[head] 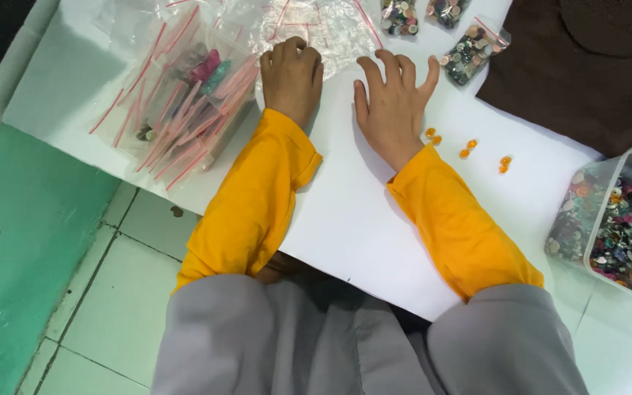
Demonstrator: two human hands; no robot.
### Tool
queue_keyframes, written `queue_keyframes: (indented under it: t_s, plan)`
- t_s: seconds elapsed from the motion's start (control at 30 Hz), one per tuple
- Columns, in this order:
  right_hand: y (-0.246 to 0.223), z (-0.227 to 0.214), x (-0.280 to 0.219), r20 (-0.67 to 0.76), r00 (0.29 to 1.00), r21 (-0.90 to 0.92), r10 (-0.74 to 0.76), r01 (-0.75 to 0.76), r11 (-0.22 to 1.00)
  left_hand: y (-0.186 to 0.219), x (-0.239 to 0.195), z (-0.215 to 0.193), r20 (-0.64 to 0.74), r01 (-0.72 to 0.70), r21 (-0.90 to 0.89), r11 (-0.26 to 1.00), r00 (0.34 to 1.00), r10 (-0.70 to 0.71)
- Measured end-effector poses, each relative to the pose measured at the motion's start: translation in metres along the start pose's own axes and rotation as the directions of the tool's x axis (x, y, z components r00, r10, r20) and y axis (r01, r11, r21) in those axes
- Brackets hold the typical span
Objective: Sorting colorful buttons from a container and placing them into small plastic bags
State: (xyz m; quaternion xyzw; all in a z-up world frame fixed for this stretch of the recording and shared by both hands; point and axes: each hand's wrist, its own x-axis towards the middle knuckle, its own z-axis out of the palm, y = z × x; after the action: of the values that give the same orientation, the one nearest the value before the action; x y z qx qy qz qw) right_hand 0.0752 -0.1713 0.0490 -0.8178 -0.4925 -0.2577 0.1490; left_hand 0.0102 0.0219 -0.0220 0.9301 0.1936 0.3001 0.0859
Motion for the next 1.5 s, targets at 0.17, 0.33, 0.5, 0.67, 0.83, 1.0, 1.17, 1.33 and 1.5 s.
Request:
queue_keyframes:
  t_s: [0.17, 0.33, 0.5, 0.67, 0.83, 1.0, 1.17, 1.33, 1.5]
  plan:
    - [-0.007, 0.055, 0.018, 0.149, 0.987, -0.046, 0.064, -0.058, 0.997, -0.004, 0.002, 0.003, -0.01, -0.002, -0.025, 1.0, 1.0, 0.002]
    - [-0.008, 0.066, 0.023, 0.098, 0.995, -0.15, 0.034, -0.019, 0.988, -0.003, 0.0, 0.006, -0.009, 0.008, -0.088, 0.996, 1.0, -0.009]
    - [-0.004, 0.067, 0.023, -0.001, 0.999, 0.107, 0.053, -0.053, 0.993, 0.004, -0.001, 0.0, 0.102, 0.071, -0.029, 0.997, 0.992, -0.068]
    - [-0.02, 0.031, 0.024, -0.23, 0.973, 0.335, 0.015, 0.064, 0.94, 0.014, 0.001, -0.03, -0.064, -0.003, -0.268, 0.964, 0.998, -0.015]
    - [-0.034, 0.014, 0.014, -0.406, 0.913, 0.355, 0.039, 0.118, 0.928, 0.028, 0.008, -0.048, -0.163, -0.112, -0.535, 0.837, 0.986, 0.028]
    - [-0.017, 0.03, -0.007, -0.413, 0.895, 0.551, 0.17, 0.096, 0.829, 0.05, 0.003, -0.061, 0.11, 0.111, -0.937, 0.331, 0.994, -0.022]
    - [-0.02, 0.014, -0.019, -0.316, 0.889, 0.807, 0.331, 0.069, 0.586, 0.065, -0.013, -0.049, 0.307, 0.305, -0.951, -0.038, 0.95, -0.053]
    - [0.0, 0.006, -0.052, -0.105, 0.93, 0.937, 0.352, -0.026, 0.349, 0.071, -0.032, -0.013, 0.302, 0.302, -0.953, -0.005, 0.952, -0.057]
    - [0.007, -0.017, -0.067, -0.039, 0.93, 0.932, 0.364, -0.097, 0.348, 0.069, -0.038, -0.011, 0.252, 0.251, -0.967, 0.041, 0.966, 0.048]
